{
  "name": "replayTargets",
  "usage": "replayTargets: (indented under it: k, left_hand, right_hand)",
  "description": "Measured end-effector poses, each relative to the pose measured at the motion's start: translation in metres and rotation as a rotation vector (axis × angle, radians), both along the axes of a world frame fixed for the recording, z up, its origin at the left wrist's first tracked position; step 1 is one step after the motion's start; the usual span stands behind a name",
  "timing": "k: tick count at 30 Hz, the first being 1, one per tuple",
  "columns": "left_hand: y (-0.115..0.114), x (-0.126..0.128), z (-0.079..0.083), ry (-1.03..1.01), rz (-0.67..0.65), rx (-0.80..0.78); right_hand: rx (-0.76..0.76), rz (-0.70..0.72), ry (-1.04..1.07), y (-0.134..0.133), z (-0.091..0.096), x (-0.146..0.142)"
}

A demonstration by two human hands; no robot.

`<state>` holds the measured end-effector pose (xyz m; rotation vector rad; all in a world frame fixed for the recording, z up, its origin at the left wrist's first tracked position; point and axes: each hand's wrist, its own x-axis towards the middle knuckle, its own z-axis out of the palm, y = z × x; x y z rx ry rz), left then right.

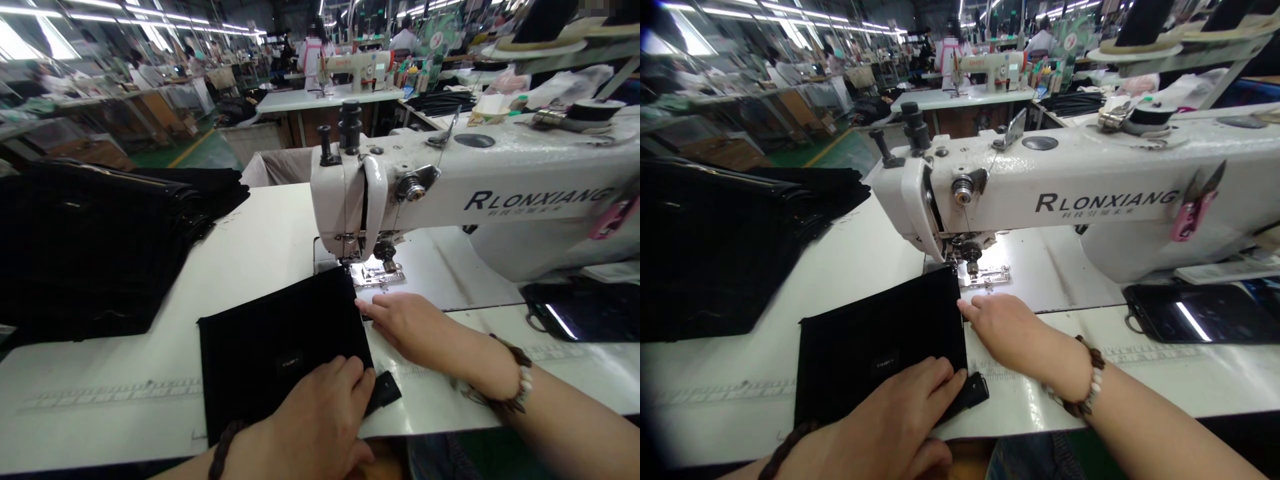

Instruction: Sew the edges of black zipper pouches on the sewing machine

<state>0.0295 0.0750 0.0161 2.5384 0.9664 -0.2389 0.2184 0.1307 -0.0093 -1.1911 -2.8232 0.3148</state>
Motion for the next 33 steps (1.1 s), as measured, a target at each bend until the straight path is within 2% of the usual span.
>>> replayTargets:
  k: [3, 5, 8, 11, 15, 22, 24, 28, 31, 33]
  left_hand:
    - [-0.019, -0.003, -0.016, 0.021, -0.016, 0.141]
    - [-0.027, -0.009, -0.027, -0.042, -0.009, 0.214]
    - [-0.035, -0.018, -0.037, -0.140, 0.009, 0.308]
    - [-0.037, -0.022, -0.039, -0.162, 0.023, 0.381]
    - [-0.038, -0.018, -0.036, -0.066, 0.012, 0.404]
    - [-0.037, -0.016, -0.038, -0.008, -0.062, 0.449]
    - [-0.035, -0.019, -0.038, -0.052, -0.070, 0.488]
    - [-0.029, -0.030, -0.030, -0.258, -0.040, 0.542]
    - [-0.025, -0.039, -0.022, -0.428, 0.035, 0.519]
    - [-0.024, -0.045, -0.019, -0.468, 0.075, 0.483]
  right_hand:
    - [-0.133, 0.094, 0.103, -0.036, 0.019, 0.012]
    - [-0.097, 0.095, 0.191, -0.059, 0.023, 0.015]
    - [0.028, 0.050, 0.249, -0.083, 0.011, 0.007]
    - [0.146, 0.008, 0.259, -0.094, -0.006, -0.001]
    - [0.190, 0.034, 0.251, -0.096, -0.019, -0.001]
    - [0.267, 0.086, 0.268, -0.091, -0.013, -0.008]
    - [0.232, 0.053, 0.316, -0.090, -0.009, -0.010]
    - [0.058, -0.050, 0.353, -0.079, -0.001, -0.007]
    - [0.002, -0.061, 0.357, -0.069, 0.002, -0.005]
    - [-0.008, -0.060, 0.414, -0.062, 0.000, -0.006]
